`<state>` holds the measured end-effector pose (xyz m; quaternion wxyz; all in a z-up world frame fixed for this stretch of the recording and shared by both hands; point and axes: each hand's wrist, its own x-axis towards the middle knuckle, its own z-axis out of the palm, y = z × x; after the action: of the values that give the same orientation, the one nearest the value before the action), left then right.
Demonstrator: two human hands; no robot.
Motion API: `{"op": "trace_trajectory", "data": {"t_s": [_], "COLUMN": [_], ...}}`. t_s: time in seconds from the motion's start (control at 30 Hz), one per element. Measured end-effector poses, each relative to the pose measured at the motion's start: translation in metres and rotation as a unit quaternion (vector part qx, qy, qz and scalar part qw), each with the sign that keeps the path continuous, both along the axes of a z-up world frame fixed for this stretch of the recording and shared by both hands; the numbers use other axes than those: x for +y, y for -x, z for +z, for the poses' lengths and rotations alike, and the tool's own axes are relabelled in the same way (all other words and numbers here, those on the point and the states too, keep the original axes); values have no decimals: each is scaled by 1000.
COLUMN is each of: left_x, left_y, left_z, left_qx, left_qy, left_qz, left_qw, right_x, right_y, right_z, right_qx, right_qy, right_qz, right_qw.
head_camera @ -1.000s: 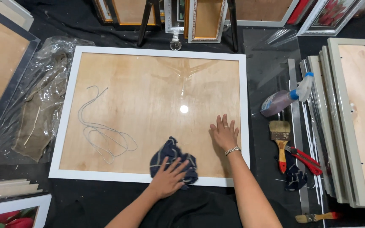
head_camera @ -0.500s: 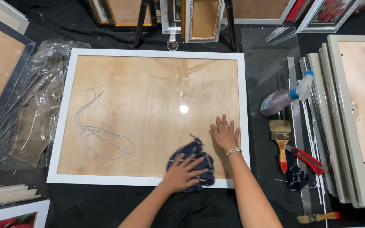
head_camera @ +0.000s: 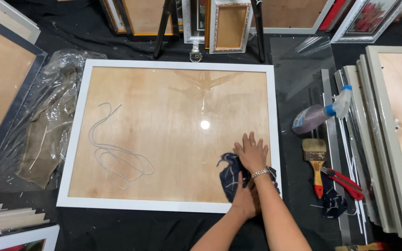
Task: Wiping and cleaning the glass of a large picture frame using a cloth.
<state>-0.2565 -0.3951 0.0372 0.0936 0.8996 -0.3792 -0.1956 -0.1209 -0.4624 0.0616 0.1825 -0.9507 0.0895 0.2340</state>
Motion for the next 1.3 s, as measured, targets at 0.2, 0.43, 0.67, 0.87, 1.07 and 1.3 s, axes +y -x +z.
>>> {"op": "trace_trajectory", "data": {"t_s": [0.2, 0.43, 0.67, 0.87, 1.07, 1.3], "left_x": [100, 294, 146, 191, 369, 414], "left_y": [7, 17, 36, 19, 3, -7], "left_z": [-23, -34, -29, 9, -4, -75], "left_qx": [-149, -173, -159, -15, -96, -355], "left_qy": [217, -116, 46, 108, -122, -152], "left_qz": [103, 464, 367, 305, 559, 716], "left_qw": [959, 861, 915, 946, 815, 581], "right_x": [2, 13, 16, 12, 28, 168], "right_y": [6, 15, 22, 22, 19, 81], "right_z": [-11, -16, -16, -33, -50, 33], "right_qx": [1, -34, -50, -53, -35, 6], "right_qy": [5, 36, 79, 93, 101, 42], "right_qz": [-12, -1, -3, -7, -40, 35], "right_qw": [1000, 999, 996, 994, 994, 998]}}
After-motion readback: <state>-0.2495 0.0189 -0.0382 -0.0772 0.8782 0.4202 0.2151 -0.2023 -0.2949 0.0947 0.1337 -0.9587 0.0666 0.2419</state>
